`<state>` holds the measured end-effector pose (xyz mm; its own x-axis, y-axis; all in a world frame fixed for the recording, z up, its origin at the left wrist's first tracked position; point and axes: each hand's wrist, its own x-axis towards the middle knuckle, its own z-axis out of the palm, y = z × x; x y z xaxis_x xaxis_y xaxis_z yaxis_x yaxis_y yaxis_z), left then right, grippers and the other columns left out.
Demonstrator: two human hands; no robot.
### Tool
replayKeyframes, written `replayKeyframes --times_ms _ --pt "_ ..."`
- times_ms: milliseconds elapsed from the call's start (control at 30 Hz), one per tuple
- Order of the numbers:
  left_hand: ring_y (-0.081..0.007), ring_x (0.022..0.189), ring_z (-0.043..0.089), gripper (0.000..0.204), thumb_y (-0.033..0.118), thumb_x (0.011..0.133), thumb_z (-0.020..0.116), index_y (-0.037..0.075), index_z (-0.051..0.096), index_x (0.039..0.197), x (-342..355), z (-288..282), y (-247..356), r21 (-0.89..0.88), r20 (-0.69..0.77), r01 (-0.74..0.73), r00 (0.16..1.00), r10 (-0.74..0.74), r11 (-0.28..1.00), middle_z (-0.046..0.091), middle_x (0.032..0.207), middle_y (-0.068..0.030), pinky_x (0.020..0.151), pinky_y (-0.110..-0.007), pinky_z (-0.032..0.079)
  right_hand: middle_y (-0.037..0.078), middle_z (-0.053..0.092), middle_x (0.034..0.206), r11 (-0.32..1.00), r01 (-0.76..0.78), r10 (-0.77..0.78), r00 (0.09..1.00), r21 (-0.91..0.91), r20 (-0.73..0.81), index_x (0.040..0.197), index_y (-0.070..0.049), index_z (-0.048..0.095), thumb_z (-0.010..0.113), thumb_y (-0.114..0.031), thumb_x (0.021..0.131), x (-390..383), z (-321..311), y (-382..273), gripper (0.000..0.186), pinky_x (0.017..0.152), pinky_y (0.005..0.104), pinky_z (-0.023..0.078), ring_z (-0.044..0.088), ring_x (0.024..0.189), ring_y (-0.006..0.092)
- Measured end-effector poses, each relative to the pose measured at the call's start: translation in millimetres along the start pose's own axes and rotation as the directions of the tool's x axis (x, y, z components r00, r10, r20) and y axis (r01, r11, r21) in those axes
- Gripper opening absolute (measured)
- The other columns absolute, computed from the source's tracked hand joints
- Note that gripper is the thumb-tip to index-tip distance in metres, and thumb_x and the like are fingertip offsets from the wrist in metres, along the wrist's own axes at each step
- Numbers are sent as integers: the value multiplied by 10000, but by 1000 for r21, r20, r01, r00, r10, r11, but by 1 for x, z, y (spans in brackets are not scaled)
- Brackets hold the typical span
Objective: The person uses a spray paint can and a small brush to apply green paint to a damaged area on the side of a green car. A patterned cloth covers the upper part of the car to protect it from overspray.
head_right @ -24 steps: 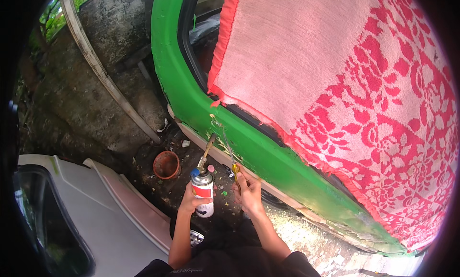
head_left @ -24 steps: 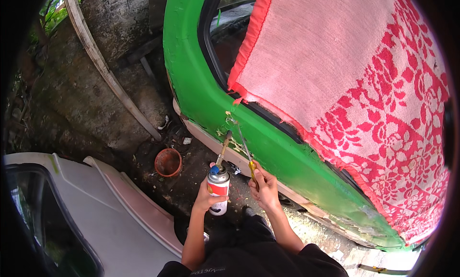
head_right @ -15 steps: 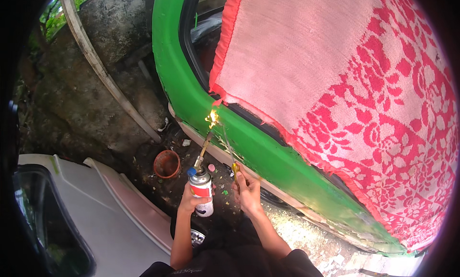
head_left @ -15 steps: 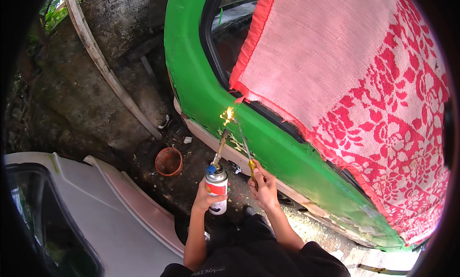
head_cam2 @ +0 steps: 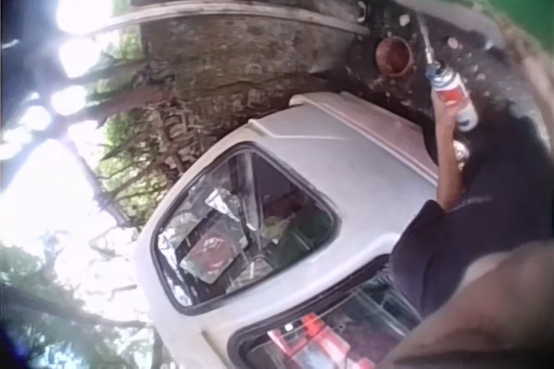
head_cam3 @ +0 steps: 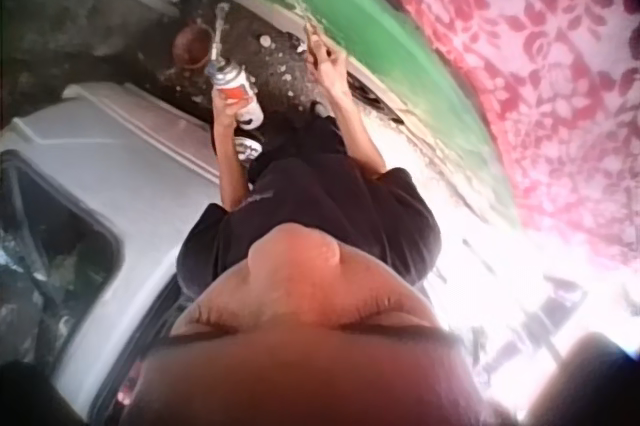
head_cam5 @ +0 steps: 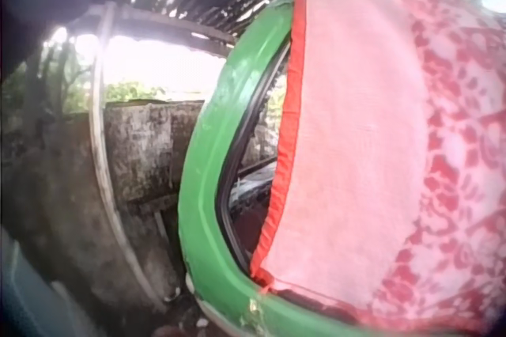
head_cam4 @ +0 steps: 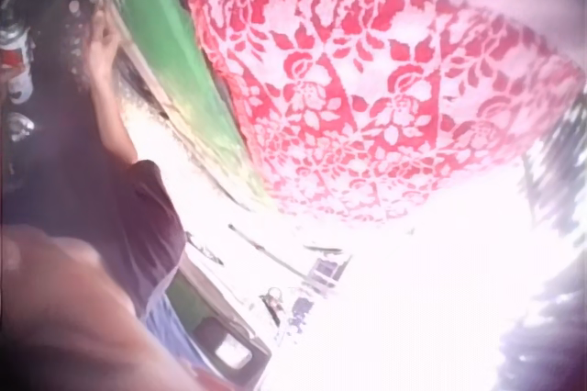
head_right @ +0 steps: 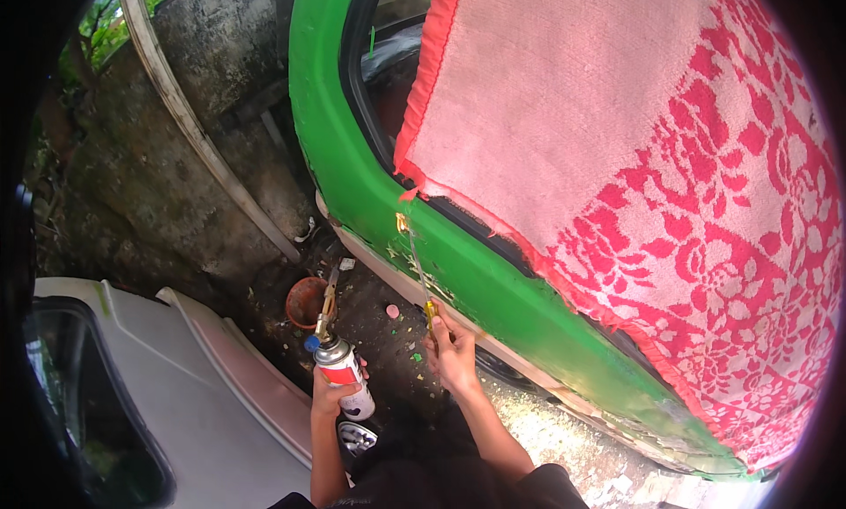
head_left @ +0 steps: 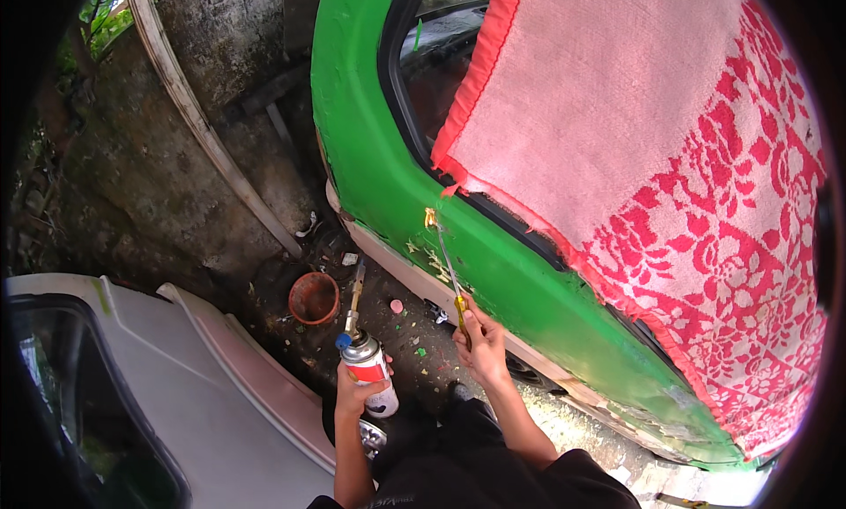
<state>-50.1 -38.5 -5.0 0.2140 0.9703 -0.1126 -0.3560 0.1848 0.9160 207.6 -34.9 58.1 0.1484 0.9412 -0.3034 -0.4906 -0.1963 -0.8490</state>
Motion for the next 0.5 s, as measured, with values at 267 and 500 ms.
replayKeyframes --times_ms 267,500 --pt "-217 907 709 663 -39 615 850 9 583 1220 -3 -8 9 33 -1 -28 1000 28 999 710 1081 -135 815 -364 585 -1 483 687 999 -36 36 999 -19 8 1528 -146 505 521 -263 1104 16 4 -7 440 406 213 266 328 459 43" --pt "-215 909 713 649 -40 617 855 7 587 1206 -5 0 7 23 26 -26 999 25 999 713 1083 -132 817 -364 589 -5 470 675 996 9 -6 999 -90 33 1523 -158 515 525 -266 1102 25 -10 -9 434 383 217 271 307 433 39"
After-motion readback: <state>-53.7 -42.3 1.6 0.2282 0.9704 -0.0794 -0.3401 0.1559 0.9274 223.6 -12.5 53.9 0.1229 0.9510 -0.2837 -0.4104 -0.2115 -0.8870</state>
